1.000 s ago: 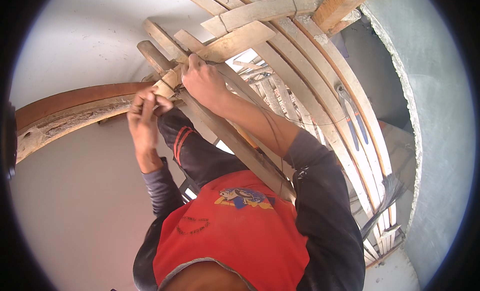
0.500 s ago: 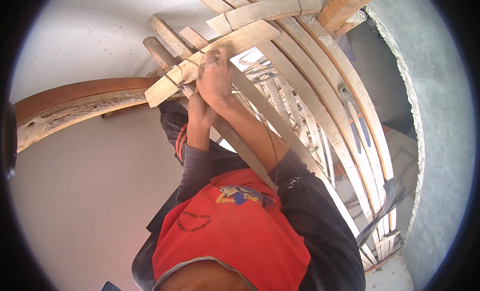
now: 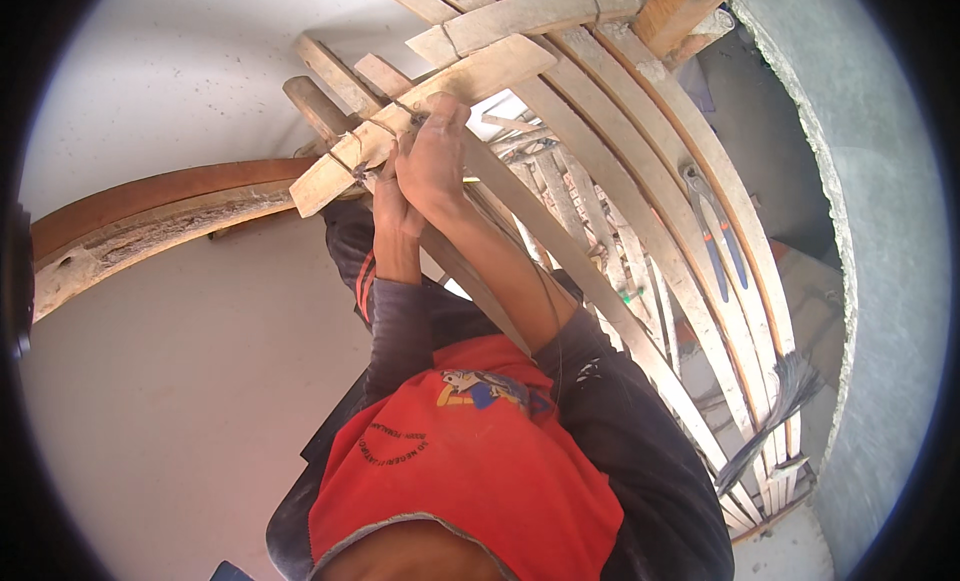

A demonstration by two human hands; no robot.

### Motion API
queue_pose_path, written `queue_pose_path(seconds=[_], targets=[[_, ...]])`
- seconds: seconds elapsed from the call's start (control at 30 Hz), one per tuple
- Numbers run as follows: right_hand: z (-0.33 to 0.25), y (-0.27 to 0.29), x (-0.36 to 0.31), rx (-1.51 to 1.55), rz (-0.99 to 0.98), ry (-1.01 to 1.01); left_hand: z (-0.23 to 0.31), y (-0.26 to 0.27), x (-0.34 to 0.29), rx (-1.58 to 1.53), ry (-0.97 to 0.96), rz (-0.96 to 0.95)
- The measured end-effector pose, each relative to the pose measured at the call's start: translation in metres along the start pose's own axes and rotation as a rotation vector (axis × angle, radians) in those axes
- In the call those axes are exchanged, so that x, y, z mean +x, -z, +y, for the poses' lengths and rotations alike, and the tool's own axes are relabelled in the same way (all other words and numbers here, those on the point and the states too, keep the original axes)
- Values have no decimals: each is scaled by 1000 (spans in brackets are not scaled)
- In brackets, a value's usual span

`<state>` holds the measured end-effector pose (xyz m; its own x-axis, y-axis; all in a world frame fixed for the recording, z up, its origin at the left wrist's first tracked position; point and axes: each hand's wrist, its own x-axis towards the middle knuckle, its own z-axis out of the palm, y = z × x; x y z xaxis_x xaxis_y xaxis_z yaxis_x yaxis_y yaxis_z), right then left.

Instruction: The person uses pliers to cut and manipulate metal wires, securing them to a wooden frame structure. They handle bundles of wire, separating strands and twisting them around the wooden slats to fasten the components together.

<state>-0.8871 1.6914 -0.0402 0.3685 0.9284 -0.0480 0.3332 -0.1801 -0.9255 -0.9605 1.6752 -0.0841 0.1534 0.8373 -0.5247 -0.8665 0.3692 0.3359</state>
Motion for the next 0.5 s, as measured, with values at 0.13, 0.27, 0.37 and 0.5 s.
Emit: queue_pose_path(seconds=[0.13, 0.27, 0.37, 0.5], targets=[[-3, 2, -8, 95, -12, -17, 4, -2, 2, 107, -39, 34], [0, 9, -41, 109, -31, 279, 13, 23, 19, 248, 1, 115], [16, 36, -78, -6, -91, 597, 8, -11, 7, 236, -47, 231], [48, 82, -136, -1, -542, 599, 15, -18, -1, 424, -112, 225]])
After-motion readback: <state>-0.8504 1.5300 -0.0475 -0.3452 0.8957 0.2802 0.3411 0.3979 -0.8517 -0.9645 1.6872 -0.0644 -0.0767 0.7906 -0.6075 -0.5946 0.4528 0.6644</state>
